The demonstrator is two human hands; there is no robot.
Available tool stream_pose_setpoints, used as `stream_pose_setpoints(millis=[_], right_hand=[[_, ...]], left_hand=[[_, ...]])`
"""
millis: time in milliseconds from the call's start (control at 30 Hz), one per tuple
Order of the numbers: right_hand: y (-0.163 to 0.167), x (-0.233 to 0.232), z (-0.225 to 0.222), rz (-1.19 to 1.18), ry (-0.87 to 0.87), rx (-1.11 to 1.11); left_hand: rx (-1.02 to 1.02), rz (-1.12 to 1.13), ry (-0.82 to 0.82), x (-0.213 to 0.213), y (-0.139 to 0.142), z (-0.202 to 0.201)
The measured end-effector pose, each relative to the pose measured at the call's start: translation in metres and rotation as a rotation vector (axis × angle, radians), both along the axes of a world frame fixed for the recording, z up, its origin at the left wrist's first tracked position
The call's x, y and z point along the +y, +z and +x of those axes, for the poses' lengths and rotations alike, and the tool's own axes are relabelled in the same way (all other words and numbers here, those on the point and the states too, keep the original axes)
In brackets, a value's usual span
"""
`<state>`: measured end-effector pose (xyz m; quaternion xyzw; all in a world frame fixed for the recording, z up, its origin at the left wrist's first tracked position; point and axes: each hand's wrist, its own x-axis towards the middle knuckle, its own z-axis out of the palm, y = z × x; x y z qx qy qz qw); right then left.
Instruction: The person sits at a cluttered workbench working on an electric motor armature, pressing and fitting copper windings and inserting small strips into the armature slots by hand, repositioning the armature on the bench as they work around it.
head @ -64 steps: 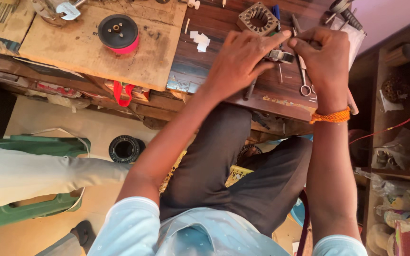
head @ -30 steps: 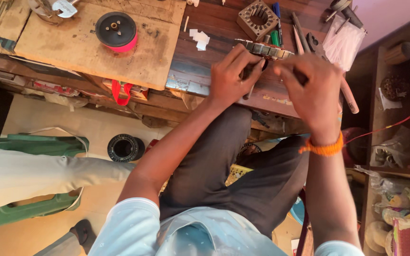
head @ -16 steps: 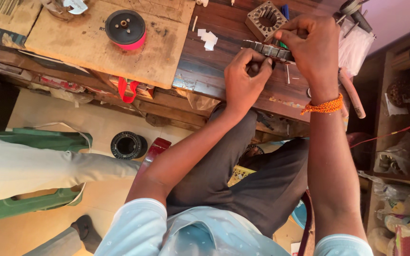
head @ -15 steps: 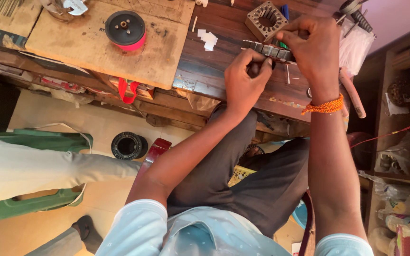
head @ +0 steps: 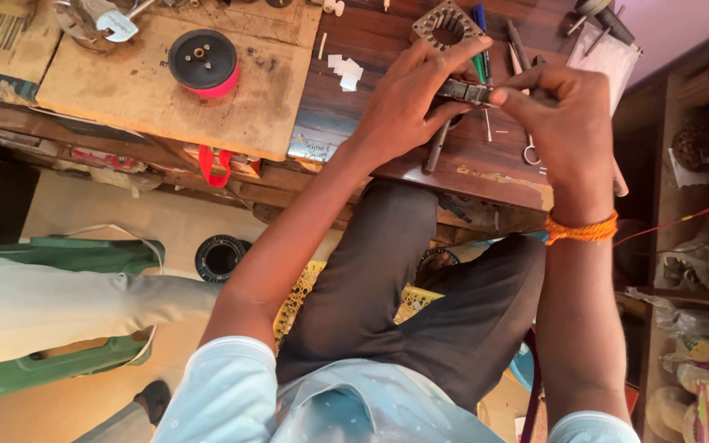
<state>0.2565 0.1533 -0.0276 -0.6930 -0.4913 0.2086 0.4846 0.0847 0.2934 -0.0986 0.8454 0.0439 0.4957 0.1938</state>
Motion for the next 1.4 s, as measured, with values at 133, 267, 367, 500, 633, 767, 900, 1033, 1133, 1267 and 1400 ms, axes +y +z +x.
stream_pose_setpoints(millis=[133, 267, 367, 500, 633, 767, 900, 1033, 1133, 1267, 1400], right_hand=[[-0.012, -0.004, -0.019, 0.083, 0.008, -0.326], [-0.036, -0.006, -0.038, 0.177, -0.017, -0.399], [-0.052, -0.007, -0.046, 0.264, -0.016, -0.394], [-0.066, -0.018, -0.049, 0.229, -0.047, -0.341], [-0.072, -0.029, -0.054, 0.158, -0.019, -0.171], [-0.066, -0.044, -0.055, 0.198, 0.018, -0.244], [-0.060, -0.057, -0.053, 0.188, -0.011, -0.278], [-0.076, -0.062, -0.062, 0.171, -0.039, -0.242], [-0.104, -0.065, -0.085, 0.188, -0.073, -0.049], [-0.138, -0.062, -0.112, 0.221, -0.064, 0.144], [-0.158, -0.062, -0.126, 0.217, -0.071, 0.166]], left_hand=[[-0.058, -0.031, 0.009, -0.003, -0.003, 0.004], [0.008, 0.090, -0.001, 0.008, -0.002, 0.000], [0.004, 0.395, 0.038, 0.012, -0.003, -0.008], [-0.052, 0.540, 0.173, 0.008, -0.007, -0.017], [-0.074, 0.620, 0.203, 0.005, -0.008, -0.020], [-0.055, 0.636, 0.191, 0.006, -0.004, -0.019], [-0.092, 0.493, 0.142, 0.002, -0.004, -0.016], [-0.131, 0.458, 0.084, 0.002, -0.007, -0.017], [-0.133, 0.465, 0.085, 0.003, -0.010, -0.019], [-0.081, 0.472, 0.076, 0.005, -0.013, -0.020], [-0.068, 0.479, 0.066, 0.007, -0.012, -0.018]])
